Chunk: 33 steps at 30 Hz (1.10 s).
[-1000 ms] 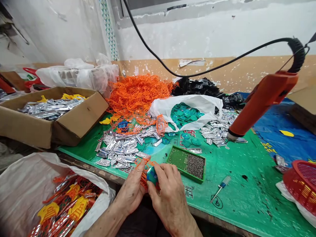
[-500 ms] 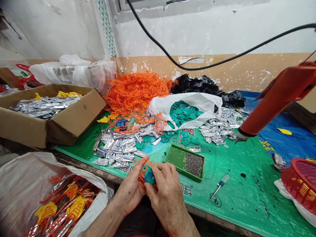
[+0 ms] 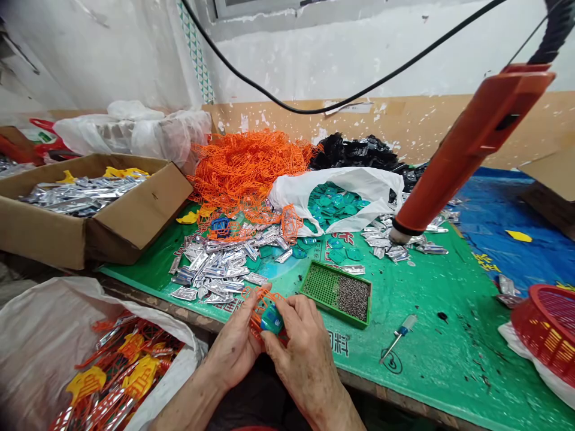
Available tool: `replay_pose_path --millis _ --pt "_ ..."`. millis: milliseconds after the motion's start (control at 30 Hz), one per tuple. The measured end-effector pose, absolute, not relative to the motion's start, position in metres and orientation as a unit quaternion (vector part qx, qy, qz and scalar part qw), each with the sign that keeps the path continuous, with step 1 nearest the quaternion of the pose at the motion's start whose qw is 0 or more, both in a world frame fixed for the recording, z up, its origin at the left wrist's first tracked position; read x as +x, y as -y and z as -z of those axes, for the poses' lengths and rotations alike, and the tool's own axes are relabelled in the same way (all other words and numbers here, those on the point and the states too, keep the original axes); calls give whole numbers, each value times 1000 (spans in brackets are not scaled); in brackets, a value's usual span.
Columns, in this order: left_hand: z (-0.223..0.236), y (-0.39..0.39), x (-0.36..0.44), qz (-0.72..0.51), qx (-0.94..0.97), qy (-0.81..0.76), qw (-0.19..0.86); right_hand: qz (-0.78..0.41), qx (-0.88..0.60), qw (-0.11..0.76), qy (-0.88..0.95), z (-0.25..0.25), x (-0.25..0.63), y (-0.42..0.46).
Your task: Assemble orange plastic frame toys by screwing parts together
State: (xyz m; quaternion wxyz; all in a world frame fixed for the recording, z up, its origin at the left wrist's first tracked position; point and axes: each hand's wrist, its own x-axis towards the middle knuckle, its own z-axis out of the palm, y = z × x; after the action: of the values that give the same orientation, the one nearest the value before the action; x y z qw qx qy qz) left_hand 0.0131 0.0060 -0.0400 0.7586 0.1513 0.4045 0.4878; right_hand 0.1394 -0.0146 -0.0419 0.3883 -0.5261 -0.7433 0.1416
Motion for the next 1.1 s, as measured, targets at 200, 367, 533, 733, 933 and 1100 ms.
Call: replay_pose_path --millis 200,367,533,733,933,1100 --pt "41 -4 15 -511 142 -371 762 -94 -521 395 751 41 135 15" --pt "41 -3 15 -509 147 -357 769 -65 -505 433 744 38 140 17" --pt "39 -2 15 -499 173 -370 764 -79 -510 436 737 40 150 20" --pt "40 0 18 -520 179 -357 755 -81 -513 423 743 40 147 20" --pt "43 1 17 -533 166 -349 753 -63 -512 412 751 43 140 19" --pt "45 0 17 -526 165 -361 752 -53 -515 405 754 45 139 18"
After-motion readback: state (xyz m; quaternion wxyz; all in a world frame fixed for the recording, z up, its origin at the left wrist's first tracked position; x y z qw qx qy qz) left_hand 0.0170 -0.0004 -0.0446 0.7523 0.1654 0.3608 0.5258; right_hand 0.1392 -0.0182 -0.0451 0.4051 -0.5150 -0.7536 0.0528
